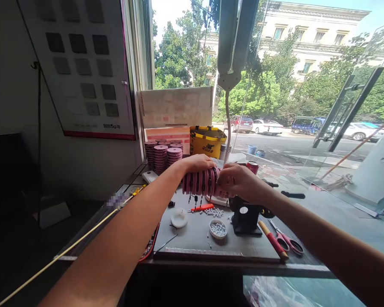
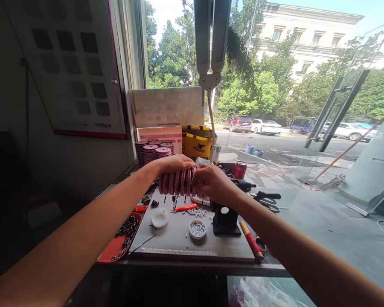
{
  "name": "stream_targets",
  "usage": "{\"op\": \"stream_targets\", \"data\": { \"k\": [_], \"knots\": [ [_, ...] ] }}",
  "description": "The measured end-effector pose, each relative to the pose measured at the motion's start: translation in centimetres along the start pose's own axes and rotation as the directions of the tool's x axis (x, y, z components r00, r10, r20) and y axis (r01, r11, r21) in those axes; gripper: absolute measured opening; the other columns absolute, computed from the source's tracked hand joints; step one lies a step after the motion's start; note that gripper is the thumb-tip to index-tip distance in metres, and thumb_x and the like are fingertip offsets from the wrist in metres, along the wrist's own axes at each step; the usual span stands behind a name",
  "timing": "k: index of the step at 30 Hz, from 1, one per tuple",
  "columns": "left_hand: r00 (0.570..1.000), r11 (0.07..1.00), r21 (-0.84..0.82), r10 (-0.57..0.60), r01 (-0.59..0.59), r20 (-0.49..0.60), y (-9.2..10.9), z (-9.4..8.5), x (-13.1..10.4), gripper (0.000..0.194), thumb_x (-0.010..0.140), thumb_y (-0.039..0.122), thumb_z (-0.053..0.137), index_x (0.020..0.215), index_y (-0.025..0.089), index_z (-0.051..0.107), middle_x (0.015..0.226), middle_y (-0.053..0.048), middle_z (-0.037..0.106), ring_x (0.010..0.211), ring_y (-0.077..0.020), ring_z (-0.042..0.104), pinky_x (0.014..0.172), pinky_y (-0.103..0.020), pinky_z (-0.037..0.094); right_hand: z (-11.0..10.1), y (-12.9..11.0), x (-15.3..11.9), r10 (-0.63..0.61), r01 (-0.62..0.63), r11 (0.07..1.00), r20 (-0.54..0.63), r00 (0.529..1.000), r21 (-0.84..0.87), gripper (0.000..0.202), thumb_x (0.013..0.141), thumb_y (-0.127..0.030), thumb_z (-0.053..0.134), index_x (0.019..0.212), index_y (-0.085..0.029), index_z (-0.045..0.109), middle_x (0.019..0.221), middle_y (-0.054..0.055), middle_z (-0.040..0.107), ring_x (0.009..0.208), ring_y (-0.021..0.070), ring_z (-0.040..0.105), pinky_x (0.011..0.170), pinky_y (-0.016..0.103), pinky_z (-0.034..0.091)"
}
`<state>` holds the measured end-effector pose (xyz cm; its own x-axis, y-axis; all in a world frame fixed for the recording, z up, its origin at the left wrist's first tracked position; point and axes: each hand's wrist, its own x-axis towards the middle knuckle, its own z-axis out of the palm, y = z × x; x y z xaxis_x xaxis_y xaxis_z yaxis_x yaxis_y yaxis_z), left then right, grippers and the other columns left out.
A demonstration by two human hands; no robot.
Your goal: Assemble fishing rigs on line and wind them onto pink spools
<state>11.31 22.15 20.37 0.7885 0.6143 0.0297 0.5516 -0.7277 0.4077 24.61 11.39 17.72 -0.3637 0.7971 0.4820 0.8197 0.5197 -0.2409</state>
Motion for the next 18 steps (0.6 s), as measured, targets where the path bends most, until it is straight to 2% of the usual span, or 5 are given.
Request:
{"op": "stream_targets", "data": {
  "k": [8, 9, 12, 15, 18],
  "knots": [
    [0.998, 0.997, 0.052, 0.055, -0.053, -0.031, -0.4, 0.2, 0.1, 0.026, 0.083, 0.033, 0.047, 0.097, 0.014, 0.057, 0.103, -0.005, 0.060, 0.093, -0.0209, 0.056, 0.080, -0.041, 0.044, 1.3, -1.9, -2.1, 0.026, -0.037, 0.994, -0.106, 0.994, -0.100, 0.007, 0.073, -0.016, 0.060, 0.066, -0.017, 0.062, 0.074, 0.003, 0.057, 0.078, 0.0176, 0.051, 0.071, 0.029, 0.038],
    [0.997, 0.996, 0.064, 0.061, -0.058, -0.038, -0.4, 0.2, 0.0, 0.026, 0.083, 0.034, 0.046, 0.096, 0.014, 0.058, 0.102, -0.005, 0.060, 0.093, -0.0208, 0.056, 0.081, -0.042, 0.044, 2.3, -2.5, -2.7, 0.022, -0.031, 0.993, -0.078, 0.997, -0.112, 0.006, 0.075, -0.018, 0.059, 0.071, -0.018, 0.063, 0.078, 0.003, 0.059, 0.080, 0.0169, 0.052, 0.072, 0.028, 0.039],
    [0.996, 0.991, 0.112, 0.075, -0.069, -0.053, -0.1, 0.2, -0.2, 0.027, 0.084, 0.034, 0.044, 0.096, 0.014, 0.058, 0.101, -0.005, 0.061, 0.095, -0.0207, 0.056, 0.083, -0.042, 0.043, 6.3, -3.4, -3.7, 0.099, -0.028, 0.969, 0.284, 0.954, -0.245, 0.009, 0.077, -0.018, 0.058, 0.085, -0.021, 0.063, 0.085, 0.001, 0.063, 0.081, 0.0131, 0.057, 0.070, 0.022, 0.043],
    [0.996, 0.979, 0.197, 0.066, -0.054, -0.058, 0.8, 0.0, -0.5, 0.026, 0.084, 0.033, 0.045, 0.097, 0.014, 0.057, 0.102, -0.005, 0.061, 0.093, -0.0201, 0.057, 0.081, -0.041, 0.044, 10.7, -2.6, -2.9, 0.187, -0.065, 0.933, 0.324, 0.927, -0.353, 0.013, 0.081, -0.023, 0.055, 0.090, -0.015, 0.060, 0.088, 0.004, 0.062, 0.077, 0.0151, 0.059, 0.067, 0.029, 0.048],
    [0.997, 0.951, 0.309, 0.032, -0.007, -0.074, 2.1, 0.1, -0.9, 0.024, 0.083, 0.031, 0.048, 0.099, 0.016, 0.056, 0.105, -0.006, 0.059, 0.092, -0.0191, 0.056, 0.079, -0.041, 0.045, 13.7, -1.2, -1.5, 0.168, -0.037, 0.896, 0.262, 0.950, -0.442, 0.024, 0.086, -0.028, 0.048, 0.107, -0.015, 0.052, 0.106, 0.007, 0.055, 0.087, 0.0171, 0.057, 0.073, 0.036, 0.048]
  ]
}}
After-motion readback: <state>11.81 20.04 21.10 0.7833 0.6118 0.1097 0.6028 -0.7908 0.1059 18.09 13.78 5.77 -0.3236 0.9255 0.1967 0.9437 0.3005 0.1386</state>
